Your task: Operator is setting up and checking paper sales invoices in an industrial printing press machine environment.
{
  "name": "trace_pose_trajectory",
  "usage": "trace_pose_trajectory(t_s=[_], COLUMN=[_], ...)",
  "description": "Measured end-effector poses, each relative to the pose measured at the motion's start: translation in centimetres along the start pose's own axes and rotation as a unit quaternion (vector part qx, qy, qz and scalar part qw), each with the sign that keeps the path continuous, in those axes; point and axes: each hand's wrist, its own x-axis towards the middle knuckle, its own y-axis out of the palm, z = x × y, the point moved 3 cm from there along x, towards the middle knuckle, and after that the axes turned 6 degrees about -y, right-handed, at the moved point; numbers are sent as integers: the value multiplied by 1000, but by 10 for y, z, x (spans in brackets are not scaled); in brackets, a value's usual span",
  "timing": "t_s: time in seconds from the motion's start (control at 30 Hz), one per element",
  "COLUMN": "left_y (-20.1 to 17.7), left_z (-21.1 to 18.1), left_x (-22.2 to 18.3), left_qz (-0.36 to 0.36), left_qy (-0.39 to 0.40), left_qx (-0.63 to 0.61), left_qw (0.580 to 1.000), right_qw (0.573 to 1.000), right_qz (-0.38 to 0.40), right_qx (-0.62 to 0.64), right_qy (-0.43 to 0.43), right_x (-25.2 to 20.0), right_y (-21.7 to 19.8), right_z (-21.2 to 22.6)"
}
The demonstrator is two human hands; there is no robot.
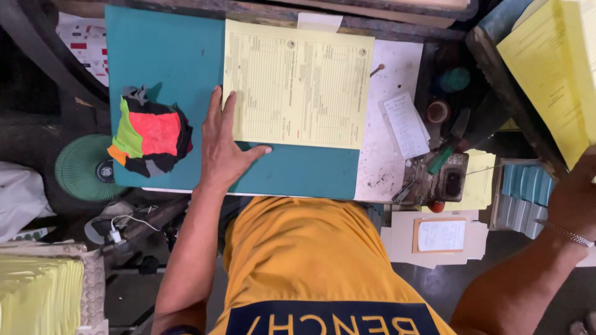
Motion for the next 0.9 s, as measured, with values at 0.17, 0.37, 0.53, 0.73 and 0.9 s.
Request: trace_pose_trajectory(t_s=[0.17, 0.37, 0.53, 0.73, 0.9], left_y=[-5, -14, -15, -18, -20], left_z=[7, 0, -5, -5, -1], left_x=[0, 1, 4, 2, -12], left_qz=[-17, -16, 27, -11, -18], left_qy=[-16, -4, -28, 40, 182], left_qx=[-21, 29, 52, 26, 126], left_qw=[1000, 999, 998, 999, 975], right_qw=[996, 998, 997, 998, 984], right_qz=[5, -17, -12, -19, -30], right_qx=[75, 40, 77, -57, 136], right_qy=[38, -55, 20, -27, -112], right_x=[16, 19, 10, 24, 10], right_y=[-15, -23, -14, -36, -29], right_z=[31, 48, 30, 67, 112])
